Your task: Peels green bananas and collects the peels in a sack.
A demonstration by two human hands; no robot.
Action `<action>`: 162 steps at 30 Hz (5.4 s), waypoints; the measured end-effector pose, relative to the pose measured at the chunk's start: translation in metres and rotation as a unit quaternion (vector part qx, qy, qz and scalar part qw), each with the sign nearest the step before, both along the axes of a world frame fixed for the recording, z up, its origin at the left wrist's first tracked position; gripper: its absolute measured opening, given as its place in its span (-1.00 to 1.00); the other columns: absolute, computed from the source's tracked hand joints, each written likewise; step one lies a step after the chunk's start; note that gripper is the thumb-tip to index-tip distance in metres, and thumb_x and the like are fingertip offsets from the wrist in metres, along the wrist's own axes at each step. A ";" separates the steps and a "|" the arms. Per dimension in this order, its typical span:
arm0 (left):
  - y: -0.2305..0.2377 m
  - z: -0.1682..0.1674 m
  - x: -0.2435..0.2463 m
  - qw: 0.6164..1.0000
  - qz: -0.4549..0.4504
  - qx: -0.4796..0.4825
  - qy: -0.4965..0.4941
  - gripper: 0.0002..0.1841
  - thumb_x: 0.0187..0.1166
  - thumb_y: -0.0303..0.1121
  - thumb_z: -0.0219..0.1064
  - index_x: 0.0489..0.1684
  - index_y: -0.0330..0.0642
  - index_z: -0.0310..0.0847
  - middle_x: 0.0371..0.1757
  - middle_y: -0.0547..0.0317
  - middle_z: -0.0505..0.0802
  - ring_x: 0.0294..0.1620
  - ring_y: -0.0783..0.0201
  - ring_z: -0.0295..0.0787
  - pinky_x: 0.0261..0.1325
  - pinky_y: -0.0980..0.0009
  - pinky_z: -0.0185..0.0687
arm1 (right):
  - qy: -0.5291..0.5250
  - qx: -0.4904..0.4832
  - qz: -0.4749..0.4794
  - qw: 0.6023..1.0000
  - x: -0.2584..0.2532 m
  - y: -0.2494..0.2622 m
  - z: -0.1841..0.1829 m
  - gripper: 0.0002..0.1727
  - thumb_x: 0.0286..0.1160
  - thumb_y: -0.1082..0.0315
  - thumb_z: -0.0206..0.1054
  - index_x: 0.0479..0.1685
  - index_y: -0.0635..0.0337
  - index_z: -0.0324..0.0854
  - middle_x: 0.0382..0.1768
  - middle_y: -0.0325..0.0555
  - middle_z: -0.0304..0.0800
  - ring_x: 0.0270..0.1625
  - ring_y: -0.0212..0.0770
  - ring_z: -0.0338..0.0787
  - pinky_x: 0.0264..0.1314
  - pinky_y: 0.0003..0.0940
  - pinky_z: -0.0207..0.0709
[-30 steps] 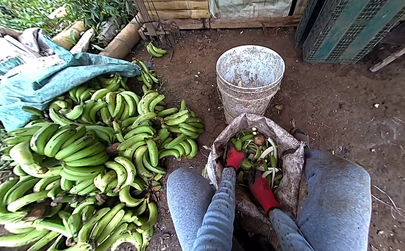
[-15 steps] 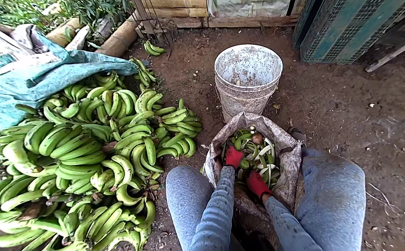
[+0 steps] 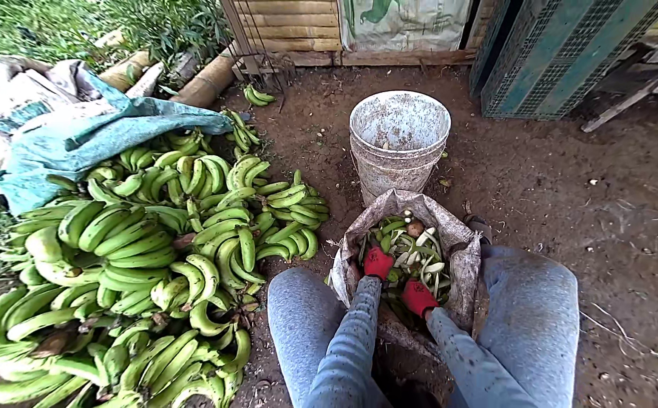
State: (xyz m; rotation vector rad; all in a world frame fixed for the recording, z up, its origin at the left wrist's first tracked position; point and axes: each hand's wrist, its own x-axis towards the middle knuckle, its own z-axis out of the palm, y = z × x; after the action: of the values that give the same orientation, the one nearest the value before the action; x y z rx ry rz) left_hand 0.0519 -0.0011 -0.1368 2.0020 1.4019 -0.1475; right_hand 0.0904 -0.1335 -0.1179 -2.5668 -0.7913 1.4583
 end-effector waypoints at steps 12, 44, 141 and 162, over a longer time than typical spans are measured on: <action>-0.001 0.015 0.013 0.984 -0.112 -0.007 0.137 0.08 0.33 -0.15 0.51 0.93 0.07 -0.15 0.67 -0.45 0.37 0.45 -0.34 0.60 0.38 -0.20 0.59 | 0.065 -0.027 -0.002 0.997 0.041 -0.004 0.017 -0.38 0.84 0.02 0.03 0.52 0.43 0.46 0.54 0.34 0.53 0.62 0.18 0.53 0.64 0.18 0.34; -0.009 0.133 -0.063 0.852 0.083 -0.167 -0.489 -0.54 0.90 -0.10 -0.05 0.46 -0.25 0.51 0.02 0.00 0.81 -0.11 0.28 0.78 0.01 0.29 0.76 | -0.221 0.389 -0.011 0.894 0.080 0.028 0.131 -0.50 0.69 0.32 0.21 0.60 0.16 0.45 0.39 0.35 0.64 0.39 0.33 0.70 0.44 0.30 0.52; -0.006 0.137 -0.045 0.681 0.155 -0.352 -0.623 -0.54 0.89 -0.22 -0.27 0.01 -0.24 0.62 -0.40 0.06 0.81 -0.50 0.29 0.76 -0.44 0.40 0.75 | -0.144 0.408 0.101 0.896 0.058 0.009 0.135 -0.55 0.64 0.10 0.31 0.44 0.00 0.70 0.36 0.15 0.73 0.41 0.12 0.71 0.55 0.12 0.48; -0.018 0.048 0.013 0.978 -0.156 -0.006 0.135 -0.15 0.55 -0.15 0.39 0.77 -0.43 0.08 0.61 -0.49 0.44 0.51 -0.34 0.55 0.47 -0.22 0.52 | -0.059 0.543 -0.242 0.802 0.072 0.003 0.137 -0.65 0.71 0.20 0.30 0.34 0.15 0.65 -0.18 -0.07 0.84 -0.29 -0.28 0.79 -0.12 -0.27 0.70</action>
State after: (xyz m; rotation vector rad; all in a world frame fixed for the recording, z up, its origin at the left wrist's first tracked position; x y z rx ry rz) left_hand 0.0651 -0.0186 -0.0888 2.2451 1.2278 -0.5845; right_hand 0.1623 -0.1300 0.0195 -1.7237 -0.6175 0.4238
